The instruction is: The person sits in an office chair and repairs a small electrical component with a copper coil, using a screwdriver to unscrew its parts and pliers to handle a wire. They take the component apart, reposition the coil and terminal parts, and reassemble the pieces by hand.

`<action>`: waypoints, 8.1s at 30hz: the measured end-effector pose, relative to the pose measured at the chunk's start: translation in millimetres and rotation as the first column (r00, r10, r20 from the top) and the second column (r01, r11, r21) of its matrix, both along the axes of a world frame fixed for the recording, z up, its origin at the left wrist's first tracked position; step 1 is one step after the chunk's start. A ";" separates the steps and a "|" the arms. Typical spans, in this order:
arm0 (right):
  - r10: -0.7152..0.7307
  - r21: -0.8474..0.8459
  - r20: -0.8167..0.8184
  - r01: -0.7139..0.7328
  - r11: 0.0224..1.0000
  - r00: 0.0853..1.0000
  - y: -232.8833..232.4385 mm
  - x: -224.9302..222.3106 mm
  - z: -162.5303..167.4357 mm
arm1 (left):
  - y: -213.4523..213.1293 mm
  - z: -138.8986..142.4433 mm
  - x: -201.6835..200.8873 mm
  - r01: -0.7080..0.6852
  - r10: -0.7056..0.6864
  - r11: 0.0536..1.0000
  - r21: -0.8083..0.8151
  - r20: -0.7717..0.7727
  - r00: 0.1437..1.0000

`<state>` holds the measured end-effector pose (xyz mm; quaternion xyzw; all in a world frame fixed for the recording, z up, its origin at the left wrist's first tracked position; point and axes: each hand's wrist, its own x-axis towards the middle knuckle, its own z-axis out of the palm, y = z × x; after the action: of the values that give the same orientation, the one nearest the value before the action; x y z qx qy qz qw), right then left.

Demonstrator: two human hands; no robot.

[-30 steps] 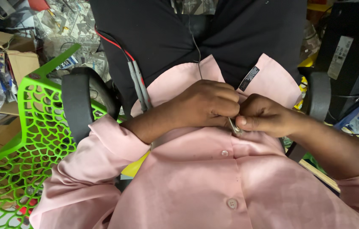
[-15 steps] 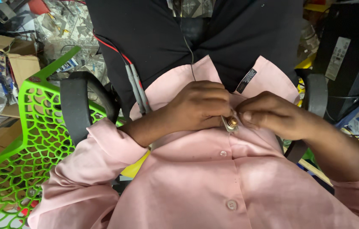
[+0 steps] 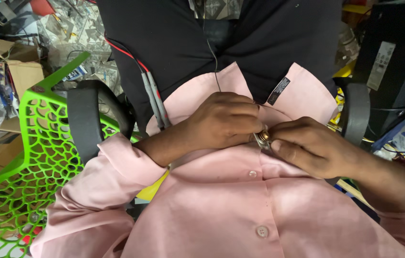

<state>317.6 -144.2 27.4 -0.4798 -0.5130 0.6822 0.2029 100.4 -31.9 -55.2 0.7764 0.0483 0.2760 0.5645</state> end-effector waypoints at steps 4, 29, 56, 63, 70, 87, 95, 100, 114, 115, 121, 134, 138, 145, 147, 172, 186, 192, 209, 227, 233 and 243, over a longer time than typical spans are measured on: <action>0.012 0.004 0.001 -0.012 1.000 1.000 2.7 -2.9 0.6 | 1.7 1.3 -0.9 0.029 -0.029 1.000 -0.006 -0.025 0.999; -0.200 -0.161 -0.211 0.168 0.972 0.957 -33.7 5.9 -36.9 | 9.6 10.2 8.2 0.166 -0.166 0.986 -0.019 -0.010 0.986; -0.521 0.131 0.239 0.505 0.853 0.819 41.9 -22.8 -56.9 | 87.6 65.0 -20.1 -0.617 0.620 0.785 -0.061 0.058 0.783; -0.629 0.745 0.661 -0.258 0.615 0.409 161.9 3.3 14.1 | 108.1 56.9 -26.4 -0.656 0.670 0.727 -0.204 -0.001 0.743; -0.677 0.730 0.623 -0.601 0.325 0.392 282.9 -8.6 37.8 | 123.5 43.6 -26.7 -0.577 0.685 0.623 -0.528 0.014 0.728; -0.445 0.915 0.396 -0.304 0.265 0.803 309.6 -69.0 17.7 | 144.5 45.3 -47.4 -0.437 0.614 0.696 -0.570 0.157 0.774; -0.623 -0.210 -0.613 0.660 0.721 0.486 256.7 -36.2 27.7 | 141.9 45.9 -49.5 -0.460 0.635 0.677 -0.575 0.139 0.760; -0.573 -0.131 -0.551 0.615 0.777 0.607 230.1 -30.3 30.5 | 138.3 45.1 -50.1 -0.406 0.619 0.662 -0.630 0.153 0.770; -0.372 0.234 -0.645 0.636 0.736 0.668 225.5 -44.8 8.3 | 150.0 76.7 -51.4 -0.651 0.670 0.736 -0.184 0.062 0.740; -0.346 0.130 -0.734 0.620 0.773 0.585 227.9 -44.6 2.3 | 151.2 77.6 -51.4 -0.650 0.665 0.742 -0.166 0.057 0.745; -0.365 -0.059 -0.829 0.583 0.810 0.423 221.2 -41.1 -34.4 | 155.5 72.2 -48.9 -0.588 0.630 0.753 -0.296 0.064 0.774; -0.381 -0.195 -0.864 0.477 0.857 0.330 218.6 -35.9 -68.0 | 160.4 55.5 -39.5 -0.625 0.639 0.768 -0.140 0.083 0.765; -0.346 -0.170 -0.874 0.453 0.875 0.341 219.1 -34.4 -74.2 | 160.6 55.0 -37.6 -0.616 0.628 0.778 -0.125 0.119 0.769; -0.299 -0.145 -0.885 0.400 0.905 0.357 212.9 -29.5 -88.2 | 162.4 51.4 -39.6 -0.613 0.627 0.779 -0.132 0.124 0.769; -0.312 -0.170 -0.889 0.390 0.905 0.336 212.8 -29.0 -90.7 | 162.3 50.7 -39.8 -0.612 0.628 0.778 -0.140 0.130 0.768; -0.247 0.107 -0.777 0.508 0.855 0.579 209.3 -49.2 -86.3 | 155.9 59.4 -48.4 -0.525 0.540 0.817 -0.238 -0.006 0.842; -0.160 0.472 -0.554 0.467 0.748 0.817 213.8 -40.1 -71.8 | 142.8 31.9 -40.9 -0.304 0.403 0.763 -0.570 0.052 0.914; -0.163 0.524 -0.517 0.461 0.716 0.840 215.9 -40.7 -66.1 | 140.1 25.6 -34.5 -0.243 0.395 0.755 -0.609 0.126 0.910; -0.163 0.761 -0.382 0.409 0.503 0.910 226.2 -51.3 -42.7 | 143.6 33.7 -32.8 -0.079 0.334 0.696 -0.714 0.224 0.916; -0.135 0.802 -0.382 0.400 0.443 0.914 229.4 -52.1 -22.7 | 147.9 36.3 -25.6 0.049 0.293 0.673 -0.738 0.327 0.899; -0.142 0.801 -0.368 0.391 0.453 0.919 229.1 -48.6 -21.3 | 147.5 37.5 -23.6 -0.024 0.315 0.706 -0.708 0.284 0.905; -0.181 0.779 -0.363 0.404 0.480 0.914 227.0 -49.3 -34.8 | 143.1 35.4 -26.0 -0.070 0.351 0.674 -0.736 0.234 0.907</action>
<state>268.3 82.8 -7.4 -0.3202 -0.6590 0.3562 0.5799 74.4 111.2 -19.8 0.4222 0.1388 0.4358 0.7826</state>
